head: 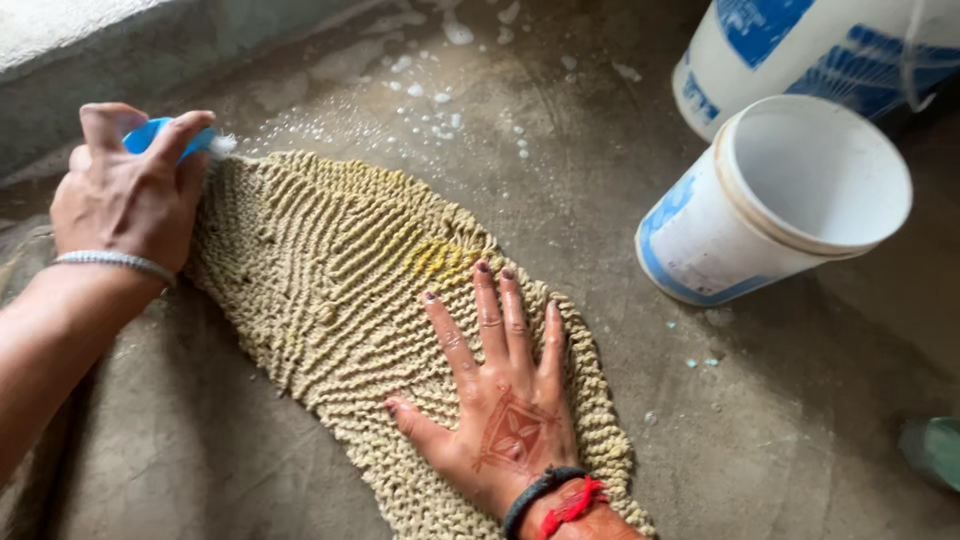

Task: The person washes a circular rug by hand on a stone floor using a blue brush and water from a white bucket, scrubbing different sections and rinsing with water.

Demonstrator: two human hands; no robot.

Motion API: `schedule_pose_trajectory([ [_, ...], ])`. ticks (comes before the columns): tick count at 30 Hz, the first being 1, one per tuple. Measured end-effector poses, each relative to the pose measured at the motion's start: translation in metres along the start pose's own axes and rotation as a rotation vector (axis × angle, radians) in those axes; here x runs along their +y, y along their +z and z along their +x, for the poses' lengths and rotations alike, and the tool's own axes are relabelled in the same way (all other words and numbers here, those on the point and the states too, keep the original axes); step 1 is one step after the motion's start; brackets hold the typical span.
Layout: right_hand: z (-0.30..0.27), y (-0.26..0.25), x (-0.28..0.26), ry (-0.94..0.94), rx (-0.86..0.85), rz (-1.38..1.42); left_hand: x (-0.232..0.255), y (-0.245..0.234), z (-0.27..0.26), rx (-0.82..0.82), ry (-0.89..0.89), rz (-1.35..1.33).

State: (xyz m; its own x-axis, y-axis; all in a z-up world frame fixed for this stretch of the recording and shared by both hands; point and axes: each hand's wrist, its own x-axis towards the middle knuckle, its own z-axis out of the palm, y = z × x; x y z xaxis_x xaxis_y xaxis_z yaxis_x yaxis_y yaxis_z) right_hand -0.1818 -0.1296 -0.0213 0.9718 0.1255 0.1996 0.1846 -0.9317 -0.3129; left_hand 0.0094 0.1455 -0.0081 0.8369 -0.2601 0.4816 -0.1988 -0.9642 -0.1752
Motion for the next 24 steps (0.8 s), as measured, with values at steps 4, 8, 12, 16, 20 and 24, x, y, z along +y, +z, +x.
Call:
schedule_pose_trajectory([
  [4,-0.004,0.009,0.007,-0.005,-0.035,-0.05,0.044,0.032,-0.017,-0.404,0.362,0.119],
  [8,-0.009,0.017,0.01,-0.145,0.157,-0.105,0.126,0.018,-0.102,-0.189,0.62,-0.415],
  [12,-0.001,0.01,0.008,-0.006,-0.018,-0.085,0.048,0.008,0.013,-0.112,0.106,-0.255],
  [16,0.003,-0.003,0.001,-0.022,0.026,-0.089,0.081,0.008,0.032,-0.15,0.092,-0.033],
  [20,0.001,0.0,0.006,0.053,-0.257,-0.034,0.159,0.006,-0.043,-0.054,0.482,-0.495],
  [24,0.002,0.012,0.014,-0.047,0.024,-0.072,0.098,0.01,0.027,0.037,0.283,-0.407],
])
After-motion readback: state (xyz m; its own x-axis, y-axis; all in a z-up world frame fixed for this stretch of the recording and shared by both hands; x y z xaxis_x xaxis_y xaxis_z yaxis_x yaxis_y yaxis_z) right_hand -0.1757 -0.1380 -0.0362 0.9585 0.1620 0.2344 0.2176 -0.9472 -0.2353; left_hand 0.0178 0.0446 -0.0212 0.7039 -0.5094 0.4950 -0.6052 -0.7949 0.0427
